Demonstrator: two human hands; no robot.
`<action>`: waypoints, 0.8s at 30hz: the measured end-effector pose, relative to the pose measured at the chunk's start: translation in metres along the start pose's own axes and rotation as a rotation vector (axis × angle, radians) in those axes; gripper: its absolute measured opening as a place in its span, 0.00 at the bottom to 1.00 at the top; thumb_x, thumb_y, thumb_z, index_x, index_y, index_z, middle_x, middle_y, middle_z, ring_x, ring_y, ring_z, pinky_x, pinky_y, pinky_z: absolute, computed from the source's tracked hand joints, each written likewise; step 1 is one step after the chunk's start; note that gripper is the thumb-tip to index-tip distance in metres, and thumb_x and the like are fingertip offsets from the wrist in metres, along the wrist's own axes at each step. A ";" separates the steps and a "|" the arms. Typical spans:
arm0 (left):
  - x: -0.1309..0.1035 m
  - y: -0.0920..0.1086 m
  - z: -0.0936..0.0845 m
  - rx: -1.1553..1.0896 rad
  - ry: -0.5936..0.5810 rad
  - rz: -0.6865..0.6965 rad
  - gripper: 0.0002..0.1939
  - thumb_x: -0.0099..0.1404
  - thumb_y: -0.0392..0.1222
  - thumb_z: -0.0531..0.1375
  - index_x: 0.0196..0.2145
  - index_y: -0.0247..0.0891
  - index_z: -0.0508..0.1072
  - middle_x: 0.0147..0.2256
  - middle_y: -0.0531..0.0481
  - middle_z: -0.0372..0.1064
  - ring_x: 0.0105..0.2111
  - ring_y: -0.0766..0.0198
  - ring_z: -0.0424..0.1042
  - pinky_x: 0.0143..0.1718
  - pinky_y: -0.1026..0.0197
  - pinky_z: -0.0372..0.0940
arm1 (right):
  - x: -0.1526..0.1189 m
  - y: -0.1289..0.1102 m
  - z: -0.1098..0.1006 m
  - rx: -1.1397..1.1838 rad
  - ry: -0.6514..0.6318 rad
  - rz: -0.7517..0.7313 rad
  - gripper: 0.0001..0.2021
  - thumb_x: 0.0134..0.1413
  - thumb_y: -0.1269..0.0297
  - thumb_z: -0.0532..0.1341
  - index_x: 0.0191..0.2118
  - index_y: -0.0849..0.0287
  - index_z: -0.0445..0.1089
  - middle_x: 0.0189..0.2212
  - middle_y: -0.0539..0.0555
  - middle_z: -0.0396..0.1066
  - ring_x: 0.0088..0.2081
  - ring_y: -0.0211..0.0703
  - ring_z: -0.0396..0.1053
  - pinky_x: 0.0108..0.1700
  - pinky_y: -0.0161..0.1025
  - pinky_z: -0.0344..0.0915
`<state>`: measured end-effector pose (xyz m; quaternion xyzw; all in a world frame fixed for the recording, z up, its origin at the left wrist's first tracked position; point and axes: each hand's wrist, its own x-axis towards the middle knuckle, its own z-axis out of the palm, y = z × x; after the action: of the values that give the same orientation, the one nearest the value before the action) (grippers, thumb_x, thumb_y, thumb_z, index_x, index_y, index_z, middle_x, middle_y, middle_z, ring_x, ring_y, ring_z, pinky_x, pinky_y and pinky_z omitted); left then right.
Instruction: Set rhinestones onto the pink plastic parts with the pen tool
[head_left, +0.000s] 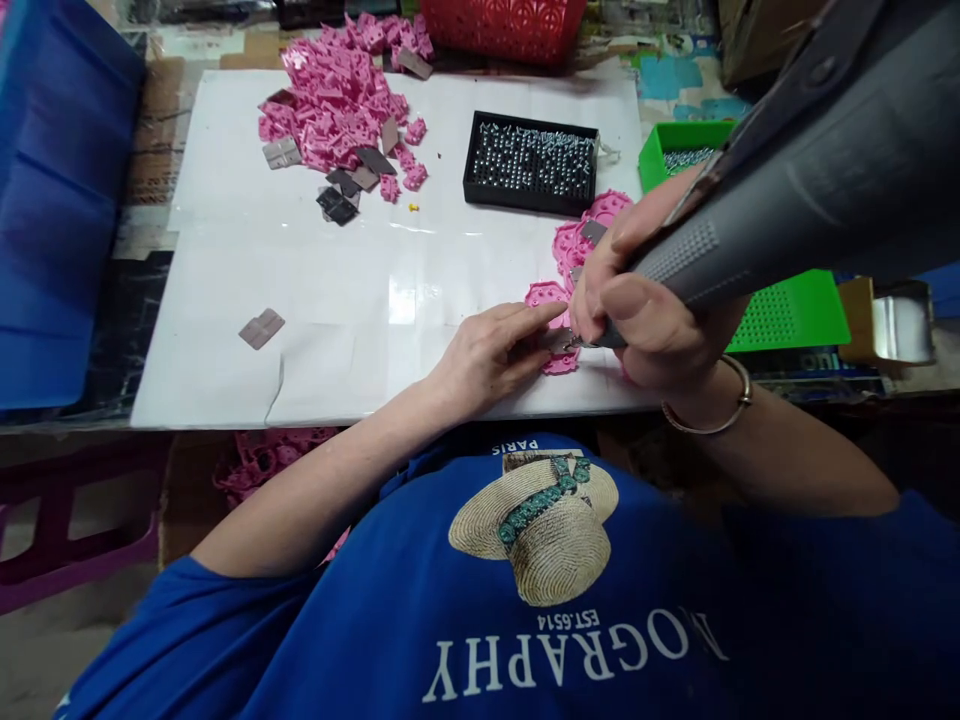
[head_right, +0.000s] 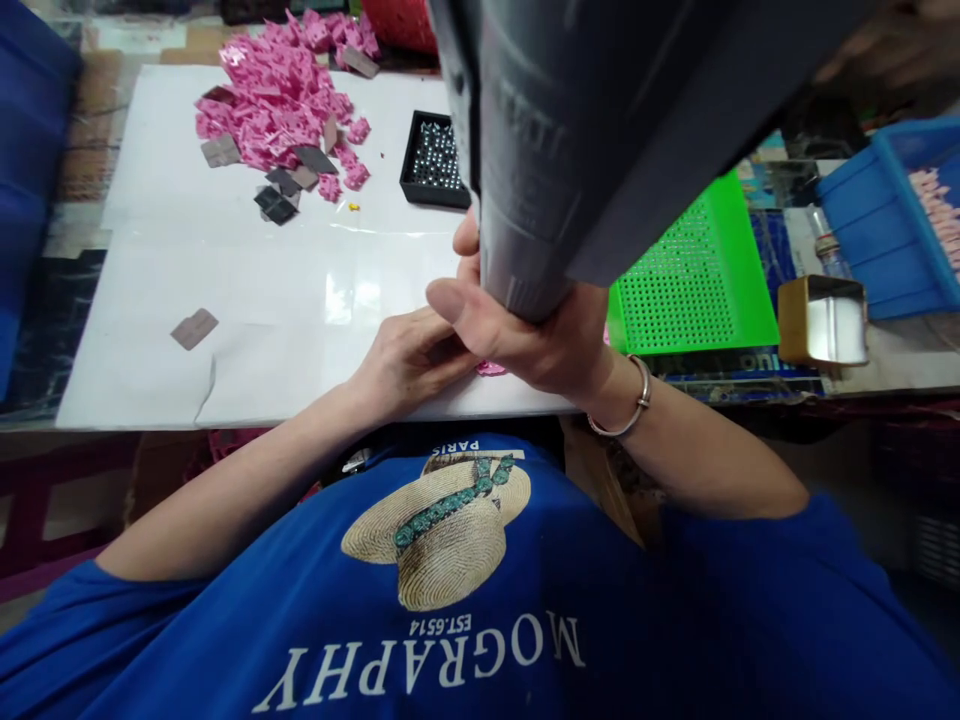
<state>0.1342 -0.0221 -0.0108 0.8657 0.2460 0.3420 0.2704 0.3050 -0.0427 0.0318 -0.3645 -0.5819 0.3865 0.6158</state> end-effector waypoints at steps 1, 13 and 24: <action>0.000 0.000 0.000 -0.004 0.000 0.002 0.11 0.68 0.36 0.61 0.48 0.35 0.75 0.34 0.49 0.74 0.34 0.67 0.72 0.37 0.66 0.67 | 0.002 0.001 0.002 0.052 0.019 -0.072 0.13 0.48 0.55 0.70 0.40 0.46 0.70 0.25 0.44 0.64 0.23 0.38 0.62 0.31 0.42 0.66; -0.003 -0.006 -0.004 0.015 -0.032 0.033 0.19 0.70 0.39 0.61 0.57 0.38 0.70 0.40 0.46 0.77 0.38 0.65 0.76 0.40 0.64 0.70 | 0.032 -0.042 -0.066 -0.068 0.297 -0.384 0.11 0.50 0.59 0.70 0.41 0.48 0.76 0.21 0.45 0.61 0.16 0.34 0.57 0.16 0.38 0.51; -0.001 0.000 -0.007 -0.003 -0.079 -0.073 0.19 0.69 0.39 0.62 0.56 0.43 0.71 0.40 0.50 0.76 0.37 0.66 0.76 0.40 0.66 0.70 | 0.038 -0.002 -0.200 -0.515 0.698 -0.391 0.25 0.48 0.38 0.67 0.43 0.46 0.61 0.25 0.44 0.62 0.18 0.36 0.55 0.21 0.39 0.58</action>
<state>0.1280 -0.0204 -0.0073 0.8684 0.2660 0.2979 0.2937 0.5060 -0.0092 0.0385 -0.4968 -0.4749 -0.0389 0.7253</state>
